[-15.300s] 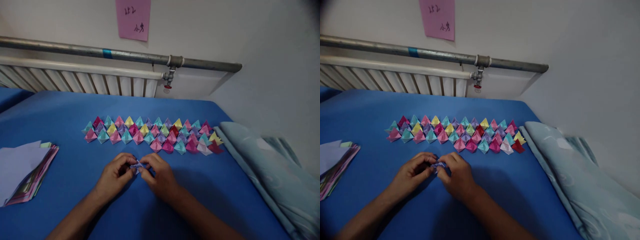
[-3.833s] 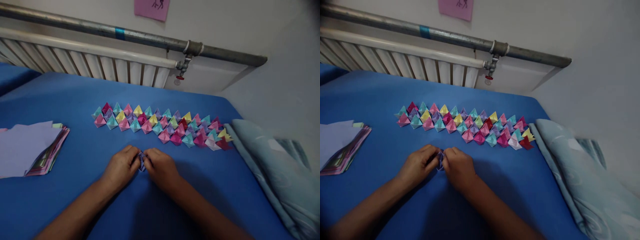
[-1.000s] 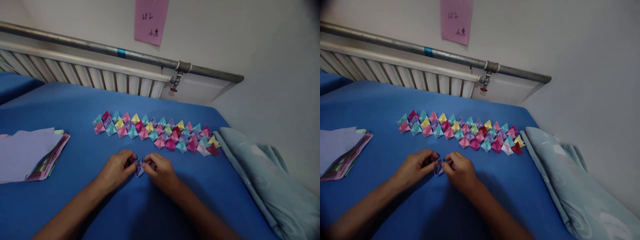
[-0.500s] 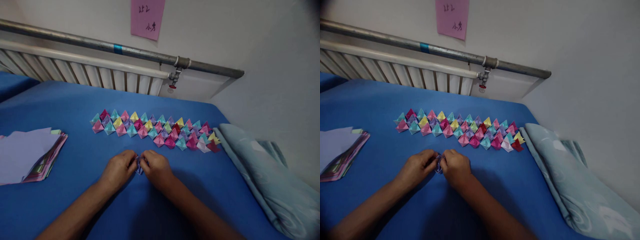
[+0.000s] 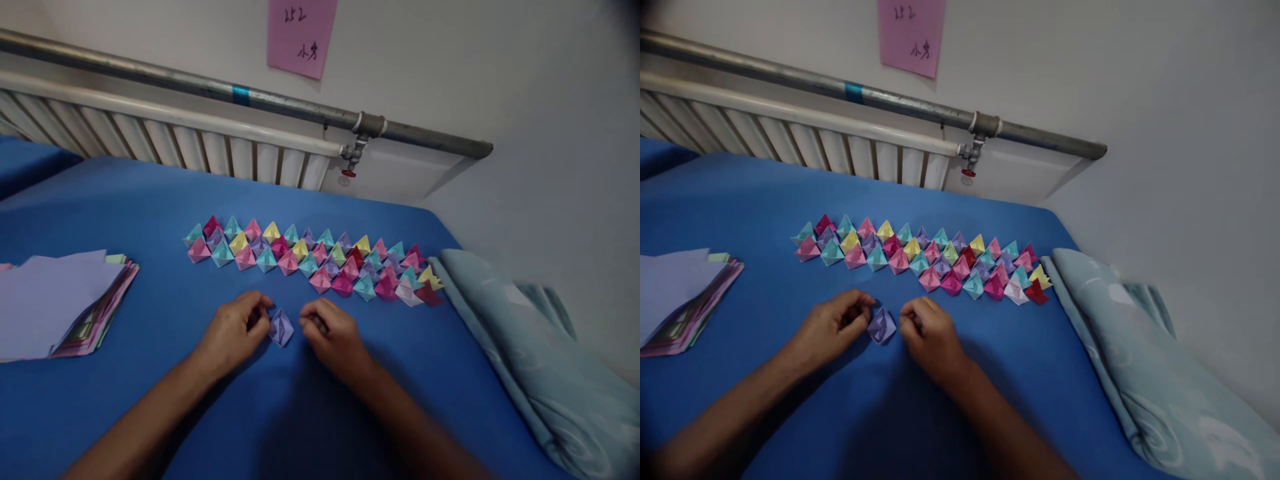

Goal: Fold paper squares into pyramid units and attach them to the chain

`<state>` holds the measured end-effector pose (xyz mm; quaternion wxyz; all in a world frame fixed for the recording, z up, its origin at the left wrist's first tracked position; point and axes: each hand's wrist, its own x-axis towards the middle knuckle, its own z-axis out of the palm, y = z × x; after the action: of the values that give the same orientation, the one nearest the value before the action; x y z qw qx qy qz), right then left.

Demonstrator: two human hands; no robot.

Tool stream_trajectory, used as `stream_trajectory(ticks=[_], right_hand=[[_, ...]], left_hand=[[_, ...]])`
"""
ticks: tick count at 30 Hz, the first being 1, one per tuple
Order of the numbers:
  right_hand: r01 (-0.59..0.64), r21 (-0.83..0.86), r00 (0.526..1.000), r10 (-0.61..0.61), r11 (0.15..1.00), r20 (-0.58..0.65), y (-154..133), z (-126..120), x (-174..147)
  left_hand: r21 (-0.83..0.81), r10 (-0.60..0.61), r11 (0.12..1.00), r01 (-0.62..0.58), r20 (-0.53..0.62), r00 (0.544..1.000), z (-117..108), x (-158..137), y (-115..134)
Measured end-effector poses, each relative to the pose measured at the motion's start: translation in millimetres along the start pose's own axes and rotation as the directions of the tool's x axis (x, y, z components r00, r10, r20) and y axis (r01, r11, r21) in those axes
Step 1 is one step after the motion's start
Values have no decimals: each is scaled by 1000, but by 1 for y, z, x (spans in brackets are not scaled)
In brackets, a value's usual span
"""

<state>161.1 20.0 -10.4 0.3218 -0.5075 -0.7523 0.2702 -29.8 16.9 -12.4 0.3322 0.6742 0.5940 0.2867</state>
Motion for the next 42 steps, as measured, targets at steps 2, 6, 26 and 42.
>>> stream_trajectory(ticks=[2, 6, 26, 42], right_hand=[[97, -6, 992, -97, 995, 78, -2, -4, -8], [250, -52, 955, -238, 967, 176, -10, -4, -19], [243, -179, 964, -257, 953, -63, 17, -6, 29], [277, -259, 943, -314, 925, -113, 24, 2, 31]], left_hand=[[-7, -42, 999, 42, -37, 998, -3, 1, 0], [-14, -61, 998, 60, -64, 996, -6, 2, 1], [-47, -37, 998, 35, -52, 998, 0, 3, -5], [11, 0, 1000, 1, -78, 997, 1, 2, -1]])
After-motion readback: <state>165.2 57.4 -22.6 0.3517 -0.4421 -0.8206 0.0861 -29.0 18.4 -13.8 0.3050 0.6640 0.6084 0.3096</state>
